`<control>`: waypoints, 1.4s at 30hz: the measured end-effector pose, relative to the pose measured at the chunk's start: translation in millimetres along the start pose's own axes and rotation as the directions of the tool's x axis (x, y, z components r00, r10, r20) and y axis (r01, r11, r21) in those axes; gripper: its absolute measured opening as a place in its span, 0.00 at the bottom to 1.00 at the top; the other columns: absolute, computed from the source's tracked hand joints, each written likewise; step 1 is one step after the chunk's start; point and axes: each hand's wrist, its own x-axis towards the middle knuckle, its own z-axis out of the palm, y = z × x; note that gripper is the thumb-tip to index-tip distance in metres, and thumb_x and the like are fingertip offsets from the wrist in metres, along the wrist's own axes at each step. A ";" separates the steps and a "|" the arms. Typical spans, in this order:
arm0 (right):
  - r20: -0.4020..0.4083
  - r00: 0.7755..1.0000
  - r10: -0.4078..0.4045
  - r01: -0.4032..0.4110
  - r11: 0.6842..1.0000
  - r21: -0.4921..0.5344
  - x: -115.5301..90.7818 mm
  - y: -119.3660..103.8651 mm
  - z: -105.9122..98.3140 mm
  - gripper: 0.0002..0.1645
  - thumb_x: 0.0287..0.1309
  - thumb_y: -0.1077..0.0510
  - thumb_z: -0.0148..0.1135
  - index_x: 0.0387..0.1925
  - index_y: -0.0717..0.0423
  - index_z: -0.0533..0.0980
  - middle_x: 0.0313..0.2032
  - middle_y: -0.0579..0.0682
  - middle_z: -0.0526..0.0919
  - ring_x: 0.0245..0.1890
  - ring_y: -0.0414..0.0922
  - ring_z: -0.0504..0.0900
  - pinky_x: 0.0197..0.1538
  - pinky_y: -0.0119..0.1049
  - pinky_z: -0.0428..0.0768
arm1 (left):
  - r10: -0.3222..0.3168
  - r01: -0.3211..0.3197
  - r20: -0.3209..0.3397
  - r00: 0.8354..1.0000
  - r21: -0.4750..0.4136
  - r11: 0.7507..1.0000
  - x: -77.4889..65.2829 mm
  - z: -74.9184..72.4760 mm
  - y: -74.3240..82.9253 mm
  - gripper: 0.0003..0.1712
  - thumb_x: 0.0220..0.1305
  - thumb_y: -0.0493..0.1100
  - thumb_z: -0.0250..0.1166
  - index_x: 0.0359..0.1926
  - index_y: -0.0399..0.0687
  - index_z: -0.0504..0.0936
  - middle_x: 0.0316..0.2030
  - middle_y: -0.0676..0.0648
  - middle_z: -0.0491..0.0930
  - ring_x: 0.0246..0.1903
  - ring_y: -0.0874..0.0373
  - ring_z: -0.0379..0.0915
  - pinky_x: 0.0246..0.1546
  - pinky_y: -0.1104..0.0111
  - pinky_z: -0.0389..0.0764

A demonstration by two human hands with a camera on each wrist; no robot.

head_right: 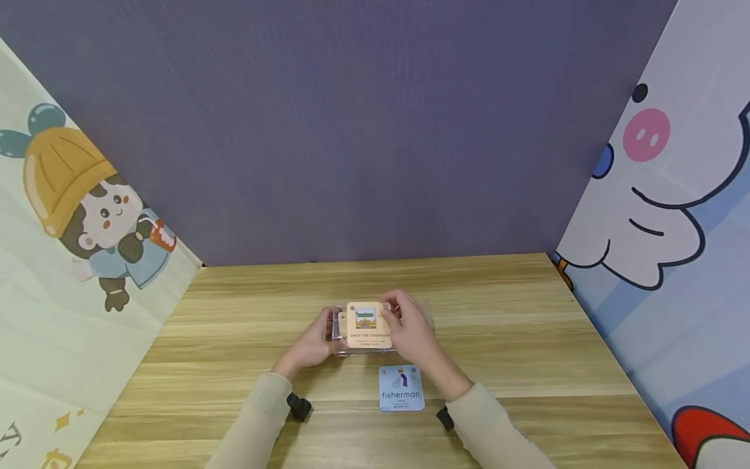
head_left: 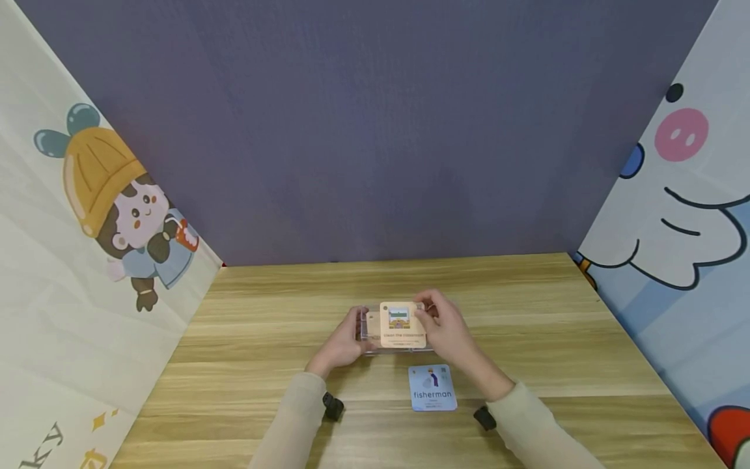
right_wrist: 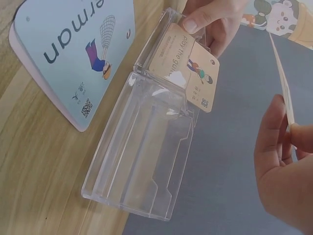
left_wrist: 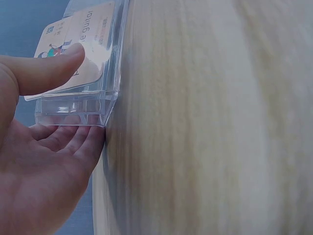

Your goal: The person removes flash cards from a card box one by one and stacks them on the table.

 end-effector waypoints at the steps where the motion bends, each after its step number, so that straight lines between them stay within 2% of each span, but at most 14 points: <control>1: -0.001 1.000 0.003 -0.003 1.000 0.000 -0.3 0.2 -0.4 0.13 0.69 0.68 0.58 0.53 0.61 0.75 0.40 0.53 0.76 0.37 0.47 0.75 0.35 0.32 0.80 | 0.000 0.000 0.001 1.000 -0.001 1.000 0.1 0.2 -0.2 0.50 0.58 0.34 0.73 0.75 0.36 0.55 0.66 0.35 0.68 0.66 0.38 0.67 0.69 0.48 0.66; 11: -0.003 1.000 -0.002 0.002 1.000 -0.012 -3.2 -1.2 -5.9 0.13 0.69 0.68 0.58 0.53 0.60 0.74 0.40 0.52 0.77 0.36 0.46 0.76 0.36 0.32 0.81 | 0.034 -0.034 0.001 0.999 -0.027 0.999 1.8 1.3 -2.6 0.48 0.58 0.33 0.73 0.74 0.34 0.56 0.66 0.33 0.68 0.66 0.37 0.67 0.69 0.48 0.67; 19: -0.004 1.000 0.001 -0.001 1.000 0.000 -5.1 -0.6 -9.9 0.12 0.70 0.67 0.58 0.53 0.60 0.74 0.40 0.52 0.77 0.36 0.47 0.76 0.33 0.32 0.81 | 0.032 -0.032 0.000 0.999 -0.031 0.999 2.0 1.3 -2.5 0.48 0.58 0.33 0.73 0.74 0.34 0.55 0.66 0.33 0.68 0.66 0.38 0.67 0.69 0.48 0.67; 27: -0.016 1.000 -0.002 0.002 1.000 -0.007 -7.9 -1.2 -12.8 0.13 0.67 0.69 0.59 0.52 0.63 0.74 0.40 0.53 0.77 0.36 0.47 0.77 0.36 0.31 0.81 | 0.022 -0.021 0.006 1.000 -0.048 0.999 1.1 1.4 -1.1 0.48 0.60 0.34 0.72 0.75 0.34 0.54 0.65 0.33 0.69 0.65 0.38 0.67 0.68 0.48 0.68; 31: -0.004 1.000 0.029 -0.029 0.999 0.024 -9.6 -0.8 -14.9 0.13 0.68 0.69 0.58 0.52 0.62 0.74 0.40 0.54 0.77 0.36 0.48 0.76 0.32 0.33 0.82 | 0.024 -0.023 0.007 1.000 -0.050 0.998 1.1 1.8 -0.7 0.48 0.59 0.33 0.72 0.74 0.34 0.55 0.64 0.34 0.70 0.65 0.38 0.68 0.68 0.49 0.68; 37: 0.024 0.996 0.082 -0.084 0.993 0.082 -13.0 -1.8 -18.0 0.12 0.70 0.69 0.56 0.53 0.59 0.74 0.41 0.57 0.75 0.34 0.50 0.76 0.26 0.42 0.84 | 0.025 -0.025 0.004 1.000 -0.044 0.999 1.2 2.3 0.2 0.47 0.59 0.33 0.72 0.74 0.34 0.56 0.63 0.34 0.71 0.64 0.38 0.69 0.68 0.49 0.69; 42: 0.028 0.995 0.091 -0.093 0.992 0.089 -15.6 -1.6 -20.0 0.12 0.70 0.69 0.55 0.53 0.60 0.73 0.40 0.57 0.75 0.32 0.50 0.76 0.21 0.43 0.83 | 0.032 -0.032 0.005 0.999 -0.048 0.998 1.4 2.2 1.2 0.47 0.58 0.32 0.72 0.73 0.34 0.56 0.63 0.33 0.71 0.64 0.38 0.70 0.68 0.49 0.69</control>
